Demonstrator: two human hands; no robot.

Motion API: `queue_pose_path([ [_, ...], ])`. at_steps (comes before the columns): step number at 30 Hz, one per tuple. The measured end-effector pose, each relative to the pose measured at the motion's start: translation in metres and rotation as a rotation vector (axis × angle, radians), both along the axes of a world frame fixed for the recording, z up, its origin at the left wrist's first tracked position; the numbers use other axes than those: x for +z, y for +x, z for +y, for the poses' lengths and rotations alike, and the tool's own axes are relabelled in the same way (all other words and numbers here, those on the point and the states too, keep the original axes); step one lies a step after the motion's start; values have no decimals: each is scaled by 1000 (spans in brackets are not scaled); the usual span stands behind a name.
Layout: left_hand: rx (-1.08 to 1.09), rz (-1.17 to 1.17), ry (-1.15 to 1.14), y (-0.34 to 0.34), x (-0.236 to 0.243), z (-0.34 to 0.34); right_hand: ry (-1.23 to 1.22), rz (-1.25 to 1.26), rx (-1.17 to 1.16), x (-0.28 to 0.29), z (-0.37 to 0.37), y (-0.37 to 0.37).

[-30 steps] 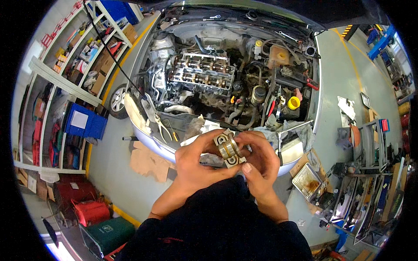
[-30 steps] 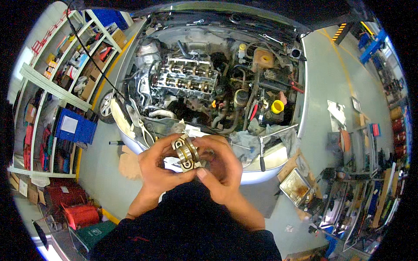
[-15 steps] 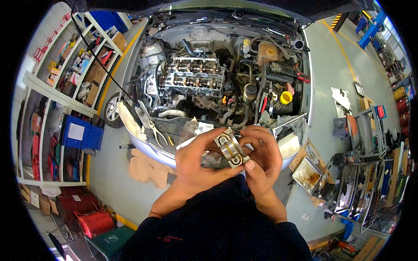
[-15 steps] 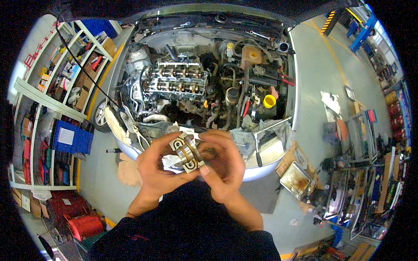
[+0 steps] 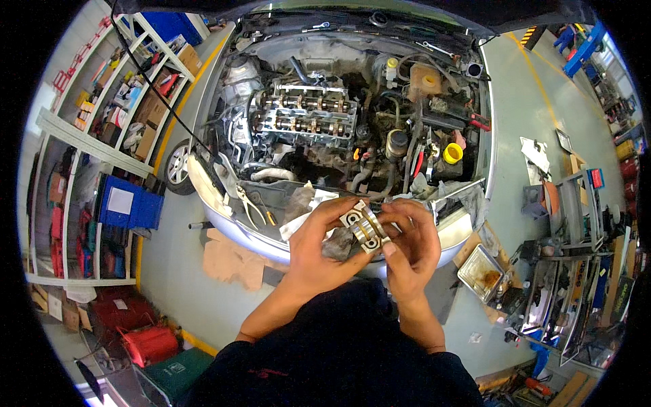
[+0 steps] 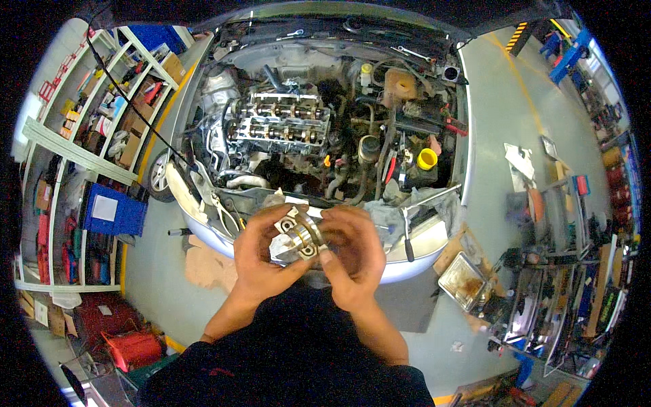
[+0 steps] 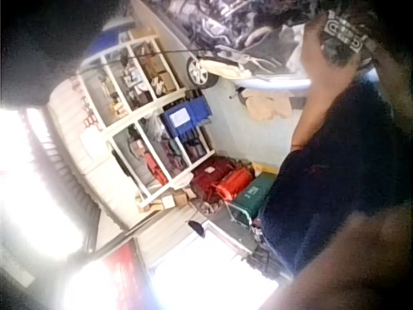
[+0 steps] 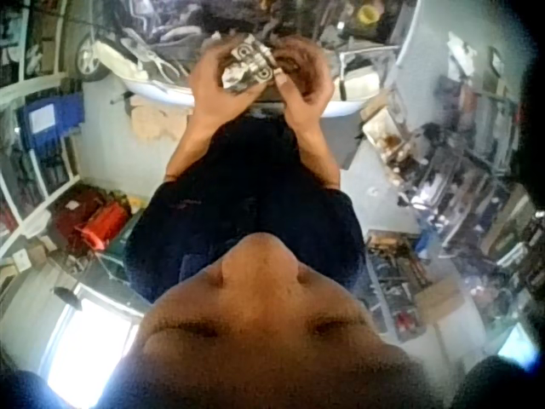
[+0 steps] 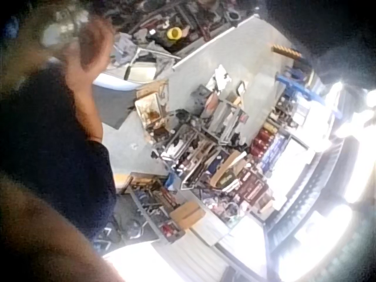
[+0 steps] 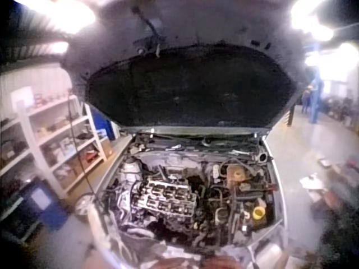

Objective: The person cleans a small metal engine part with a cloth, then retrieves a caulking gun and applies sealant to the part. They place the part into the engine block and later retrieve it to apply more sealant.

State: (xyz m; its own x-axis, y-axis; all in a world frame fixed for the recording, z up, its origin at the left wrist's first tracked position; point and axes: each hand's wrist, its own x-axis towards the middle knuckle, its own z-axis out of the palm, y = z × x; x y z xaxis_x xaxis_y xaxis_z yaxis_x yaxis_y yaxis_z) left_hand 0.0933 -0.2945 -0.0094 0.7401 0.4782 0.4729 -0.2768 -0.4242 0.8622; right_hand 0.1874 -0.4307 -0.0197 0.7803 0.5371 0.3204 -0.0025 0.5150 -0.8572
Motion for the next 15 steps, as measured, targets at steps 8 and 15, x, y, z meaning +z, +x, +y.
queue_pose_path([
  [8, 2, 5, 54, -2, -10, 9, -41, 0, 12, -4, 4, -5],
  [15, 52, -35, 283, -1, -11, 16, -149, 13, -23, -5, 7, -10],
])
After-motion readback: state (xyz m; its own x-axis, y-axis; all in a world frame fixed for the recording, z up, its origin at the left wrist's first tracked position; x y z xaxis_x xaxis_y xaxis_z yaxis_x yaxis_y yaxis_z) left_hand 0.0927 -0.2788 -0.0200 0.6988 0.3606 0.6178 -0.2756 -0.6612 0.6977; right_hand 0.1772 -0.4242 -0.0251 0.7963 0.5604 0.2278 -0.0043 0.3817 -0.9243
